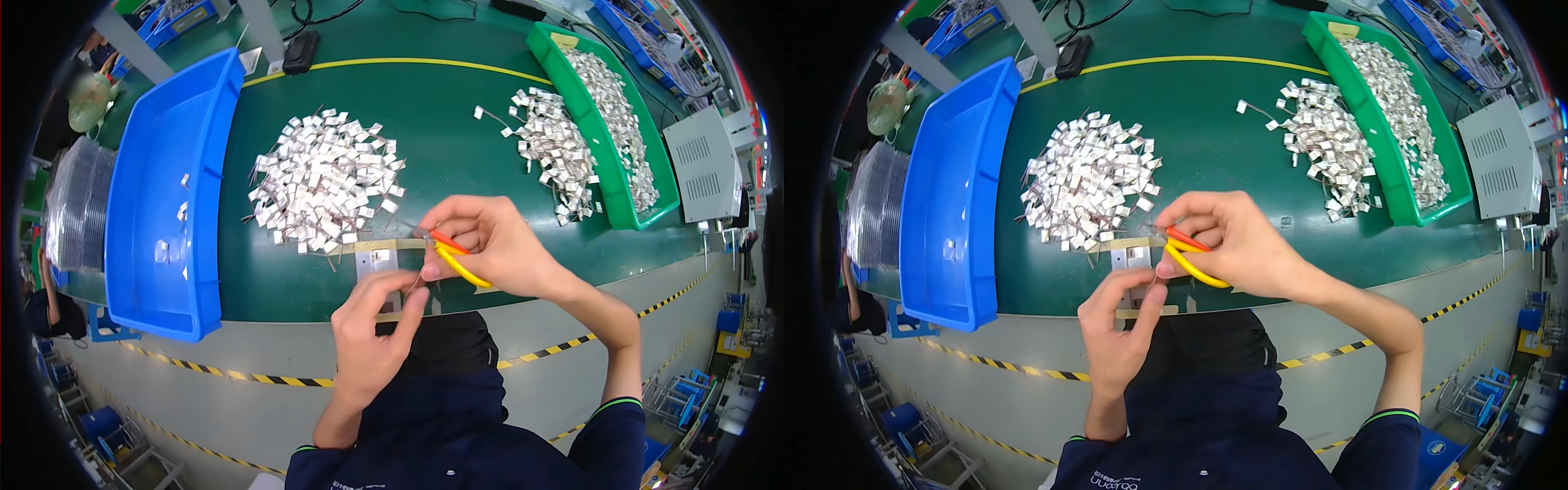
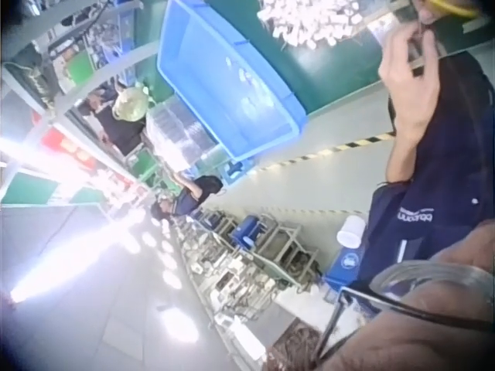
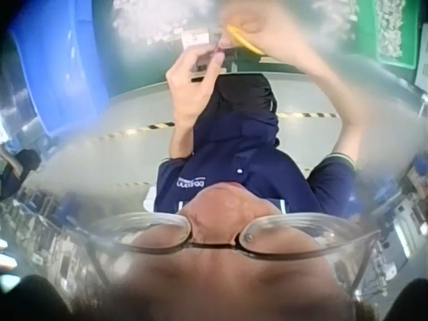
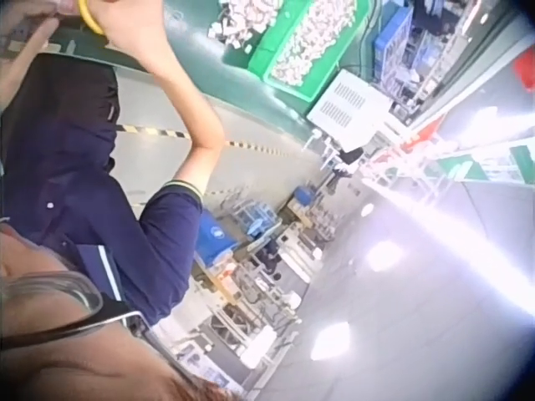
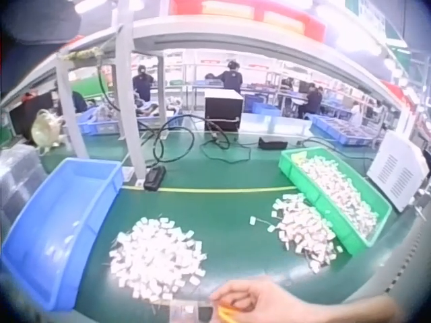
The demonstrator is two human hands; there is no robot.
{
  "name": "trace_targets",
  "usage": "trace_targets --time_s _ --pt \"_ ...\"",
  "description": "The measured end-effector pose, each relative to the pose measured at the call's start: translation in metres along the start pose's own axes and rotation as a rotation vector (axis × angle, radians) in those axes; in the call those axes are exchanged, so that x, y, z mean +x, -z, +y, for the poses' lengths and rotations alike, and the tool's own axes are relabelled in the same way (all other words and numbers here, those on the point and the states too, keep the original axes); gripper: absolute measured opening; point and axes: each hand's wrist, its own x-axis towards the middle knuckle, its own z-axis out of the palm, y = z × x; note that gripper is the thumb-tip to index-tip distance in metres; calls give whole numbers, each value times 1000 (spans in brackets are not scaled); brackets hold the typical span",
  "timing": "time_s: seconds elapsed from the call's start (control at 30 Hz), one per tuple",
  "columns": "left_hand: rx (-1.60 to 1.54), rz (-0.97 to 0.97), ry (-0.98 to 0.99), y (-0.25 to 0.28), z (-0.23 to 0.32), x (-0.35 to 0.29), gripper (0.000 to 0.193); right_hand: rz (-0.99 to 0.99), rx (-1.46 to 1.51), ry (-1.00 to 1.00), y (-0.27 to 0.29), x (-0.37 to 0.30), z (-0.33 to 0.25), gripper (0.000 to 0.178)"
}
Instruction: The person trims small wire leads on electronic components with scissors at an assembly station.
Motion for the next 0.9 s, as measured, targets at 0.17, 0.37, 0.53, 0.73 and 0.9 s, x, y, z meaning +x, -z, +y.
trace_targets --time_s 0.17,0.37,0.53,0.73,0.9 --pt "72 74 50 1 -12 -6 11 -16 31 -50 -8 14 17 24" --pt "230 189 11 6 -26 -2 11 92 -333 176 -26 39 28 22" --pt "353 154 -37 16 -35 5 13 124 -523 307 -34 52 34 27" --pt "333 124 -56 18 -38 7 13 103 -413 213 -28 58 31 25" --pt "335 47 -51 25 -36 12 13 81 -288 89 -28 59 30 25"
